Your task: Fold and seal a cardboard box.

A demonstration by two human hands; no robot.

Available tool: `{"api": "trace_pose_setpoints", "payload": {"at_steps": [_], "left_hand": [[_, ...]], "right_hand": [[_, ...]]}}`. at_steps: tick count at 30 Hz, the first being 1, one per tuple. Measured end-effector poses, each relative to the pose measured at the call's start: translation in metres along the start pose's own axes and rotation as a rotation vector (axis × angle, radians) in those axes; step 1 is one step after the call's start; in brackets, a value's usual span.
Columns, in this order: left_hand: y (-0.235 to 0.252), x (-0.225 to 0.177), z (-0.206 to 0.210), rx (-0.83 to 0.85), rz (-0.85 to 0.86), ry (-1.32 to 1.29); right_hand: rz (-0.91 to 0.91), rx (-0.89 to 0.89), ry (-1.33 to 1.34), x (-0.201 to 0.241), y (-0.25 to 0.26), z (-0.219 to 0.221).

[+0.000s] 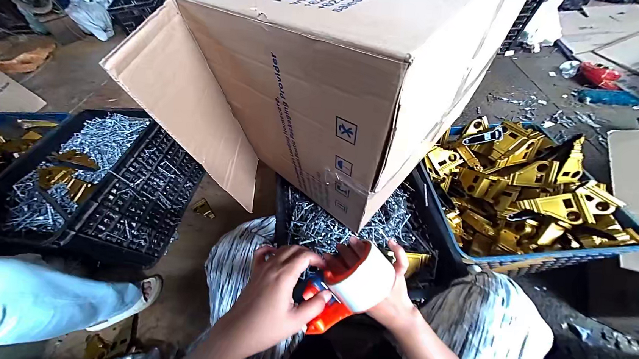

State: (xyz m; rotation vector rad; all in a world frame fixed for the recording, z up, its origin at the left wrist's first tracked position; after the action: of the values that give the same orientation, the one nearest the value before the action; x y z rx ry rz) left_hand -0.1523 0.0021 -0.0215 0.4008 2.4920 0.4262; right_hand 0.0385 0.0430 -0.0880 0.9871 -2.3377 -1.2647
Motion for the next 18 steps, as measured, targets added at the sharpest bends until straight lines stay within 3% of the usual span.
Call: {"api": "trace_pose_setpoints", "payload": {"at_steps": [12, 18], "left_hand": [[-0.002, 0.001, 0.017, -0.029, -0.026, -0.162], [0.001, -0.011, 0.017, 0.035, -0.007, -0.368]], "right_hand": [[0.087, -0.071, 0.033, -0.009, -0.009, -0.001], [0.162, -0.085, 0.261, -0.015, -0.014, 0.003]]}}
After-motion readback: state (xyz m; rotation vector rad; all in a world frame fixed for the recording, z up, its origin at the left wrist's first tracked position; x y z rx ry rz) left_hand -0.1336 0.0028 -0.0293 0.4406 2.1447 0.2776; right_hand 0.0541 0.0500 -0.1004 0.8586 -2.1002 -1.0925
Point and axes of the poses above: each hand's wrist, its own y-axis towards the middle knuckle, its own z-axis out of the palm, x = y × z, the point moved 3 cm from there along y, towards the middle knuckle, and after that the axes turned 10 degrees about -x, right-handed, at the moved point
